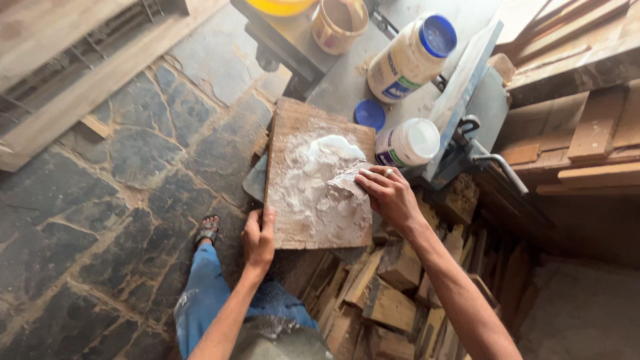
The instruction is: The person applies a white substance onto a wood block with a scraper and by hand, smoothing it across the surface. They handle containers of the substance and move wood scraps aside on the workspace.
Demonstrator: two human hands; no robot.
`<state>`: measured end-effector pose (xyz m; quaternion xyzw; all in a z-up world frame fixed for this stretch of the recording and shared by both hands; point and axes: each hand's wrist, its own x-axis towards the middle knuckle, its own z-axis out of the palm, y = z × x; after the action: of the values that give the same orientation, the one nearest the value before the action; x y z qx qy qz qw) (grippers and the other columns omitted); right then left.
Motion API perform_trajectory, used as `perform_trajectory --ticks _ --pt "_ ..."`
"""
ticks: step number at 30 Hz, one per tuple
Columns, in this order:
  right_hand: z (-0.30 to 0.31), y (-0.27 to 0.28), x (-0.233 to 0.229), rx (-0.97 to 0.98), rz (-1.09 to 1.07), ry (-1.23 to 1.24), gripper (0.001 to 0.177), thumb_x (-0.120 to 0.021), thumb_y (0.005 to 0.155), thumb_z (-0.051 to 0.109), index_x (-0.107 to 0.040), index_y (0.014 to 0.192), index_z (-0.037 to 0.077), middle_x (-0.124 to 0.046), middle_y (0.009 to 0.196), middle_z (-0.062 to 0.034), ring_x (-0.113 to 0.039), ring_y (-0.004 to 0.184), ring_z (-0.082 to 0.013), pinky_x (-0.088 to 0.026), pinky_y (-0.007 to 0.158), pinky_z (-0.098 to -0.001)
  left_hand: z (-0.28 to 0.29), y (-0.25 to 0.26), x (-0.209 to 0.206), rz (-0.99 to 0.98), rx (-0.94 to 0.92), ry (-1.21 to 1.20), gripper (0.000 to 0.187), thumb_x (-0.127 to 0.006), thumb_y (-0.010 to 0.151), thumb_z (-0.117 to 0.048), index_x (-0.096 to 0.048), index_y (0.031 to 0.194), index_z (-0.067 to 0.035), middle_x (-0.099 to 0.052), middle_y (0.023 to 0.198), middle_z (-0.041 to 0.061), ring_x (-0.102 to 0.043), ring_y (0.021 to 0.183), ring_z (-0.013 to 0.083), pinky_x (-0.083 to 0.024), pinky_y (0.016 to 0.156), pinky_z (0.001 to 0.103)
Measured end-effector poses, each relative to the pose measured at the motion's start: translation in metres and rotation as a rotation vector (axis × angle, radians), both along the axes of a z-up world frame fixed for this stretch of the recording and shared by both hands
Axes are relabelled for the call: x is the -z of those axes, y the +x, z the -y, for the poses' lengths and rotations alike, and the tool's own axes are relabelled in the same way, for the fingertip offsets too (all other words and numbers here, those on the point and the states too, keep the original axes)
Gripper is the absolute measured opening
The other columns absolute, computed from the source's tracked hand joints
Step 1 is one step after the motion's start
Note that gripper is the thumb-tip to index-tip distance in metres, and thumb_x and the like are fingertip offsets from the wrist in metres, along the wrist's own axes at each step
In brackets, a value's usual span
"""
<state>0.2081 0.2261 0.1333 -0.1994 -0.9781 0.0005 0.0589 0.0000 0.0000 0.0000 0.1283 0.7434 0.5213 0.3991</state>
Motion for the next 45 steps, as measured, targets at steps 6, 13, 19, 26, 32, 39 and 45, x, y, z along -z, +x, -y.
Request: perform_trajectory --ticks 6,13,19,26,32,39,45 --pt "0.005 -0.015 -0.014 -0.134 0.196 -0.065 0.044 -0.071 0.072 0.002 -0.072 0.115 -0.002 -0.072 0.113 -0.0110 -0.063 0.107 -0.0267 -0.052 0.095 -0.0400 0.000 -0.003 -0.021 -0.052 0.018 0.031 0.053 -0.051 0.099 -0.049 -0.066 0.116 -0.001 -0.074 0.095 0.021 -0.070 0.088 0.0345 -0.052 0.080 0.043" --pt "0.062 -0.042 -0.019 0.622 0.191 -0.344 0.010 -0.061 0.083 0.008 -0.066 0.079 0.000 -0.068 0.073 -0.0155 -0.067 0.070 -0.0309 -0.055 0.068 -0.0423 -0.006 -0.019 -0.042 -0.049 0.000 0.119 0.059 -0.052 0.098 -0.047 -0.049 0.139 -0.005 -0.071 0.093 0.017 -0.068 0.080 0.0284 -0.053 0.071 0.042" --pt "0.079 -0.091 0.000 1.220 -0.241 -0.290 0.019 -0.065 0.080 0.015 -0.069 0.070 -0.002 -0.064 0.058 -0.0191 -0.061 0.049 -0.0256 -0.050 0.054 -0.0401 -0.023 -0.074 -0.016 -0.268 0.259 0.029 0.051 -0.050 0.104 -0.042 -0.060 0.147 -0.018 -0.056 0.081 0.013 -0.056 0.070 0.0232 -0.050 0.064 0.039" --pt "0.061 -0.100 -0.010 1.343 -0.525 -0.649 0.010 -0.071 0.089 0.011 -0.078 0.088 0.004 -0.078 0.078 -0.0118 -0.065 0.061 -0.0196 -0.052 0.055 -0.0328 -0.038 -0.119 -0.013 -0.408 0.398 0.139 0.051 -0.052 0.104 -0.039 -0.061 0.145 -0.010 -0.049 0.089 0.016 -0.050 0.081 0.0253 -0.051 0.067 0.040" --pt "0.062 -0.086 0.015 0.484 -0.428 -0.140 0.022 -0.072 0.092 0.000 -0.076 0.113 0.005 -0.077 0.111 -0.0129 -0.076 0.100 -0.0238 -0.062 0.084 -0.0341 -0.067 -0.157 -0.019 -0.339 0.488 0.147 0.049 -0.052 0.105 -0.039 -0.064 0.141 -0.008 -0.059 0.097 0.018 -0.053 0.094 0.0281 -0.053 0.076 0.039" --pt "0.066 -0.055 0.018 0.030 0.258 0.186 0.045 -0.072 0.083 -0.005 -0.072 0.127 0.007 -0.073 0.126 -0.0111 -0.068 0.117 -0.0227 -0.056 0.103 -0.0394 -0.064 -0.160 -0.022 -0.358 0.411 0.204 0.046 -0.056 0.102 -0.041 -0.066 0.136 -0.011 -0.064 0.108 0.022 -0.062 0.101 0.0312 -0.054 0.082 0.042" --pt "0.050 -0.081 -0.040 0.082 -0.006 -0.088 0.042 -0.077 0.077 0.003 -0.075 0.119 0.010 -0.071 0.126 -0.0066 -0.064 0.121 -0.0252 -0.048 0.107 -0.0420 -0.069 -0.157 -0.016 -0.397 0.392 0.200 0.045 -0.057 0.102 -0.040 -0.069 0.136 -0.013 -0.065 0.119 0.024 -0.063 0.110 0.0358 -0.051 0.093 0.043"
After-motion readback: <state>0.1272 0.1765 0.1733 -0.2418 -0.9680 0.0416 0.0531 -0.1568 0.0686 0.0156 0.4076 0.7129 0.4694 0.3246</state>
